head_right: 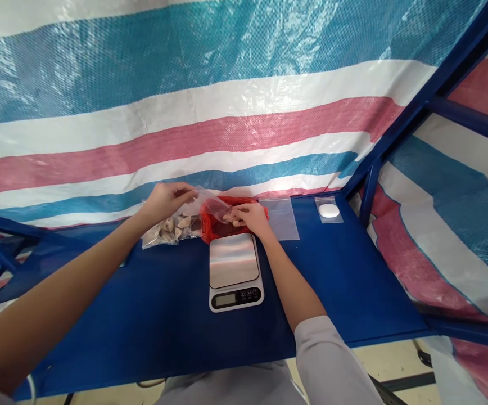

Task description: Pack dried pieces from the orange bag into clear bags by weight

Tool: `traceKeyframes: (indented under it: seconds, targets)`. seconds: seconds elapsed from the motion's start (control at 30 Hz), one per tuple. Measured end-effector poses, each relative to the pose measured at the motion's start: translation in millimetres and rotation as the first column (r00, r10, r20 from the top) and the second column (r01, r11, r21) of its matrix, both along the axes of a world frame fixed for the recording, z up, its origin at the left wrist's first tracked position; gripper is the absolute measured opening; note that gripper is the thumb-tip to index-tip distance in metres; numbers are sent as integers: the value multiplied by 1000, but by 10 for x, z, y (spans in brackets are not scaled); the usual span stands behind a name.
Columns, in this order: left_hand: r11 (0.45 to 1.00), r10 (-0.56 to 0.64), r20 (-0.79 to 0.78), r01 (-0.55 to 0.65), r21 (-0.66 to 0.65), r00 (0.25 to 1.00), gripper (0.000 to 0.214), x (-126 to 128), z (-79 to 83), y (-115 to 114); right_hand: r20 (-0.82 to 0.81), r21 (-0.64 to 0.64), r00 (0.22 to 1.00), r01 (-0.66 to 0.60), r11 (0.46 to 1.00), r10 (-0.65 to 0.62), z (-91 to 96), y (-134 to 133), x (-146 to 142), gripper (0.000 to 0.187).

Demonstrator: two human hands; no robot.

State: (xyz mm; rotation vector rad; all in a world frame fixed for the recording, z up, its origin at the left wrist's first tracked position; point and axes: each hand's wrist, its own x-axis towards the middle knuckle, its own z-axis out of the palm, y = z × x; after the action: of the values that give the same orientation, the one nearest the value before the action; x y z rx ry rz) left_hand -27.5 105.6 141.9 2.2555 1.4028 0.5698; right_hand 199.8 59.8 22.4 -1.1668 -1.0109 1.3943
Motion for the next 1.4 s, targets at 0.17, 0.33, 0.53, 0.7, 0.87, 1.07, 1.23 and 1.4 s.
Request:
traceKeyframes:
  seconds: [0.17, 0.33, 0.53, 0.7, 0.87, 1.07, 1.23, 1.4]
  targets:
    - [1000, -9, 68, 9, -9, 998, 38, 1, -5, -26, -24, -24, 1000, -17, 1000, 17, 75, -43, 35, 24]
    - [996, -22, 180, 36, -77, 983, 43, -13, 39, -67, -31, 5, 999, -40, 999, 40, 140, -63, 45, 29]
    - [995, 101, 327, -90, -48, 940, 40, -78, -81, -213, -61, 46, 996, 68, 997, -65, 236, -154, 85, 41]
    - [975, 221, 597, -196, -107, 771, 42, -51, -349, -416, -26, 65, 986, 166, 984, -165, 220, -337, 69, 49]
    - [945, 326, 769, -197, -260, 550, 45, 46, -576, -614, 132, 154, 979, 135, 979, -156, 227, -479, 12, 46]
    - [899, 434, 812, -123, -421, 390, 52, 89, -740, -784, 94, 195, 980, 154, 969, -175, 236, -512, 66, 45]
    - [868, 469, 777, -55, -494, 420, 56, 45, -797, -905, 103, 198, 977, 162, 967, -185, 193, -511, 184, 45]
    - [846, 468, 752, 8, -533, 464, 57, -38, -775, -957, 155, 232, 981, 78, 970, -116, 223, -505, 235, 43]
